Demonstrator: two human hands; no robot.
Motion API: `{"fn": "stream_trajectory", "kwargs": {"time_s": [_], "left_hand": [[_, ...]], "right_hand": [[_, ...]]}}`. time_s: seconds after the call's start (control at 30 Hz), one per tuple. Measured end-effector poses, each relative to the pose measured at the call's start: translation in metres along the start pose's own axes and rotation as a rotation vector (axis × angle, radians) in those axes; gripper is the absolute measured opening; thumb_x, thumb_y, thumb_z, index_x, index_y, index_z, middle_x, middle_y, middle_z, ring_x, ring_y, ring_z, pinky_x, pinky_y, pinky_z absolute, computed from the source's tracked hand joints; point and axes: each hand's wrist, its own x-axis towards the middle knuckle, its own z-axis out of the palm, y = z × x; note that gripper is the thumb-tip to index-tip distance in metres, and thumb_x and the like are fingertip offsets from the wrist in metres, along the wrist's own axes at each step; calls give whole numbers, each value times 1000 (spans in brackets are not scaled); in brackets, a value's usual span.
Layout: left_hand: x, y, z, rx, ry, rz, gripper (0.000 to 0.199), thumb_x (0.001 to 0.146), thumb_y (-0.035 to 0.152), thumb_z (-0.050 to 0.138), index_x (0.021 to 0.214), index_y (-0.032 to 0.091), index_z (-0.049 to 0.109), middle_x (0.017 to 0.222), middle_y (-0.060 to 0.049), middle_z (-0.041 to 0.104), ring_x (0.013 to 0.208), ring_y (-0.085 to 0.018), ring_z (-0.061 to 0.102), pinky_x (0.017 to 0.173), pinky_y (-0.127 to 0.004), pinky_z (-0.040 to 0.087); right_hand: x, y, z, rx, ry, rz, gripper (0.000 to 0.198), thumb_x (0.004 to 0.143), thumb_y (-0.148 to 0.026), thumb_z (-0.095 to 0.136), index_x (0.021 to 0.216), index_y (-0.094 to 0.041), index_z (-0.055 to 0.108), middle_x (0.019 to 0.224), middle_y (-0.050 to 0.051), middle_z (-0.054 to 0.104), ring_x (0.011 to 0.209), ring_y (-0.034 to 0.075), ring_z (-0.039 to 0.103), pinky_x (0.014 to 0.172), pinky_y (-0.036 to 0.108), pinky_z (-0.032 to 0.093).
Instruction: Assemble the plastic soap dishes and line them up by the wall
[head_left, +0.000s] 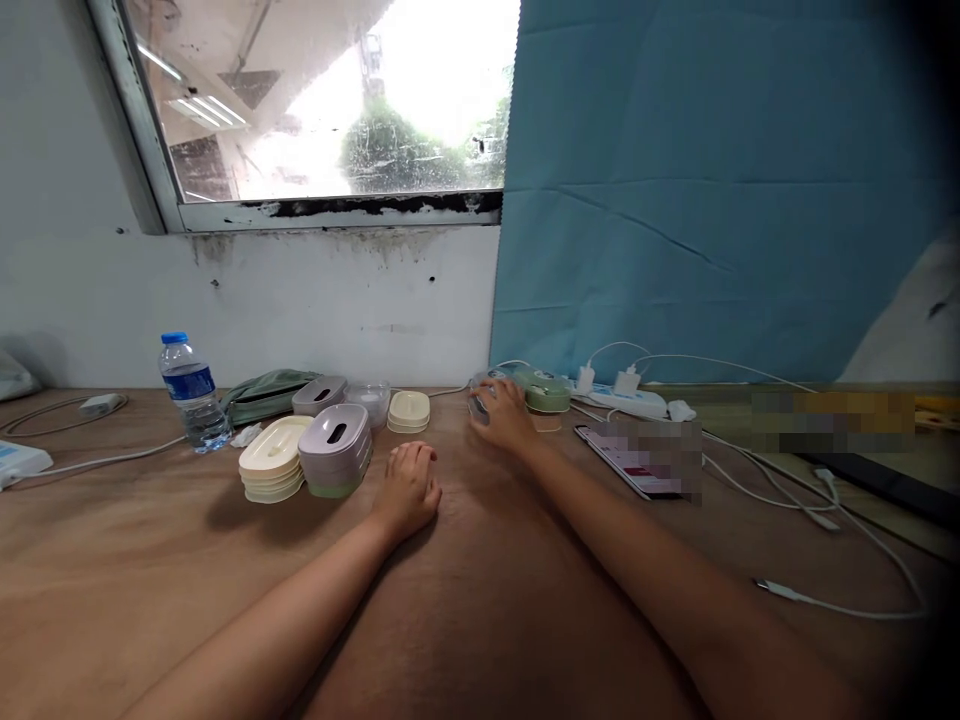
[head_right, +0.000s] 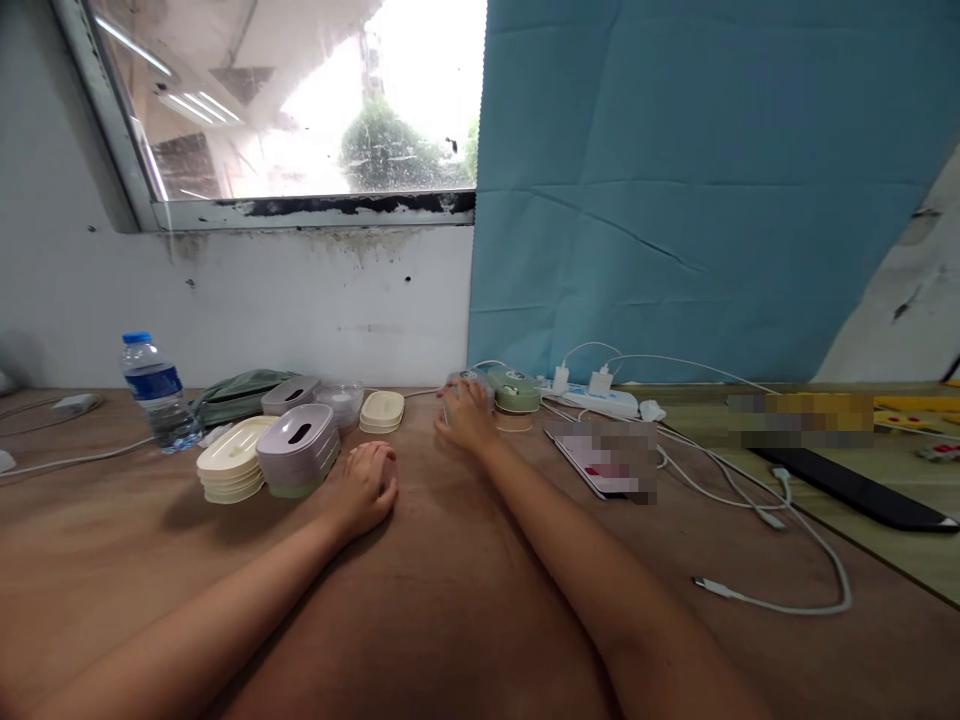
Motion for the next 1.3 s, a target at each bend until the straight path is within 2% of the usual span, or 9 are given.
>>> {"fn": "stream_trajectory", "kwargs": {"time_s": [0.13, 0.27, 0.47, 0.67, 0.87, 1.0, 1.1, 1.2, 1.3], "left_hand": [[38, -22, 21, 123, 14, -41, 38, 72, 6, 41, 109, 12, 45, 119, -14, 46, 116, -23, 36, 99, -38, 24], [64, -42, 39, 135, 47, -136, 40, 76, 2, 35, 114, 7, 43, 119, -20, 47, 119, -27, 34, 98, -43, 23], [72, -58, 41, 121, -4, -143, 36, 79, 2, 33, 109, 13, 49, 98, -13, 60, 97, -21, 52, 87, -34, 36], [73, -54, 33, 105, -18, -100, 24, 81, 7, 37, 97, 16, 52, 92, -8, 60, 91, -19, 52, 81, -31, 38], [46, -21, 18, 25, -30, 88, 20, 86, 16, 37, 96, 20, 53, 102, -5, 56, 101, -15, 46, 91, -28, 35], [3, 6, -4, -223, -73, 296, 22, 88, 20, 34, 94, 19, 55, 98, -6, 58, 98, -16, 48, 89, -30, 37], [-24, 21, -25, -371, -241, 361, 25, 89, 22, 32, 93, 20, 56, 98, -7, 59, 98, -16, 49, 88, -29, 38], [-35, 26, -39, -472, -398, 398, 28, 89, 24, 30, 93, 21, 57, 99, -7, 60, 99, -16, 51, 90, -29, 38], [-35, 24, -43, -530, -472, 402, 28, 89, 24, 30, 93, 21, 58, 99, -7, 60, 98, -17, 53, 90, -30, 39]], "right_hand": [[-26, -20, -17, 28, -103, -251, 22, 70, -25, 55, 91, -18, 59, 106, 9, 54, 102, 25, 41, 88, 37, 30], [-62, -25, -37, 50, -184, -370, 22, 70, -26, 55, 89, -16, 60, 102, 10, 55, 96, 25, 45, 84, 37, 33], [-104, -22, -57, 147, -249, -431, 15, 73, -20, 50, 84, -17, 59, 98, 10, 57, 91, 23, 48, 82, 39, 34], [-109, -20, -57, 281, -262, -341, 13, 72, -21, 53, 83, -18, 58, 93, 8, 56, 88, 22, 48, 81, 37, 37], [-111, -18, -55, 331, -194, -271, 39, 70, -22, 54, 107, -17, 49, 108, 11, 50, 100, 25, 44, 89, 41, 36], [-113, -14, -56, 255, -71, -355, 48, 71, -19, 49, 118, -18, 42, 120, 13, 43, 109, 28, 39, 92, 43, 33], [-113, -10, -59, 222, -24, -410, 47, 71, -22, 51, 118, -20, 44, 123, 13, 42, 113, 30, 36, 93, 45, 31], [-113, -6, -61, 248, -85, -449, 50, 66, -34, 56, 114, -21, 47, 122, 12, 43, 112, 32, 36, 92, 47, 30], [-113, -4, -60, 284, -155, -503, 48, 62, -40, 58, 106, -21, 52, 117, 12, 47, 109, 32, 39, 90, 48, 30]]}}
